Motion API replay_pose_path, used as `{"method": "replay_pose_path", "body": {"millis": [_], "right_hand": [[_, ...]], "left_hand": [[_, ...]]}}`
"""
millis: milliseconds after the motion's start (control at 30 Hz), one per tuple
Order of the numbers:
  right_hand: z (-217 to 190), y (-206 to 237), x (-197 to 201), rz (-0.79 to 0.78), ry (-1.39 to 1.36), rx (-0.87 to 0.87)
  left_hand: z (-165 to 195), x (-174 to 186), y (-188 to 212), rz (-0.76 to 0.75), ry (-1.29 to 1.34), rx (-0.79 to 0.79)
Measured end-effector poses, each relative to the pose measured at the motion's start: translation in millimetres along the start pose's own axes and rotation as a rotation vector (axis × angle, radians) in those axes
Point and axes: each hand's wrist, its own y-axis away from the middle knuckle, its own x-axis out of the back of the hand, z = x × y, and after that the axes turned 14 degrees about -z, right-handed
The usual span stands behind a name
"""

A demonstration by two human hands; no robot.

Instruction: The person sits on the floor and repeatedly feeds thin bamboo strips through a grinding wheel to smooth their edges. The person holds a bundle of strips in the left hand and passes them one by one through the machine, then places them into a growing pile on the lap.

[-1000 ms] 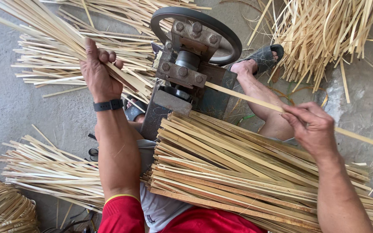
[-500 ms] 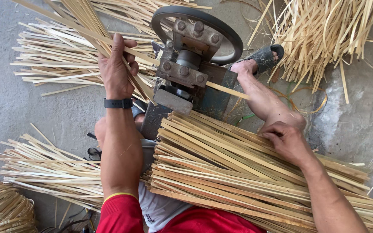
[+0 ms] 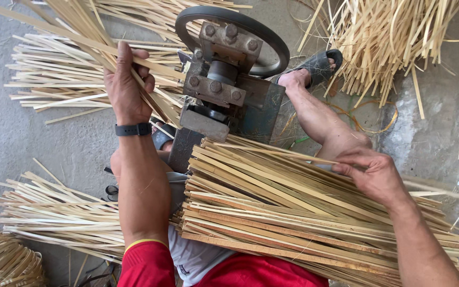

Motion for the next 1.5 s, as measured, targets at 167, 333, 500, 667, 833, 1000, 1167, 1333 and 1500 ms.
{"method": "replay_pose_path", "body": {"millis": [167, 333, 500, 667, 833, 1000, 1167, 1333, 1500], "right_hand": [[20, 3, 19, 0.122, 0.035, 0.017], [24, -4, 36, 0.288, 0.323, -0.051], [5, -49, 16, 0.167, 0.458, -0.017], [-29, -56, -23, 0.336, 0.789, 0.392], [-24, -40, -31, -0.01, 0.547, 0.082], [5, -37, -24, -0.246, 0.276, -0.388], [18, -24, -7, -0.173, 0.149, -0.379], [27, -12, -3, -0.027, 0.243, -0.076], [34, 0, 11, 0.093, 0.13, 0.064]], "left_hand": [[1, 11, -1, 0.042, 0.064, -0.082], [9, 20, 1, 0.157, 0.225, -0.122], [8, 13, 1, 0.139, 0.107, -0.108], [2, -1, 4, 0.097, -0.079, -0.021], [-2, -7, 3, 0.084, -0.037, 0.064], [-5, -11, 2, 0.049, -0.014, 0.046], [-3, -12, 2, 0.016, 0.004, 0.032], [1, -5, 0, 0.051, 0.008, 0.018], [10, 12, 3, 0.087, 0.012, -0.05]]}}
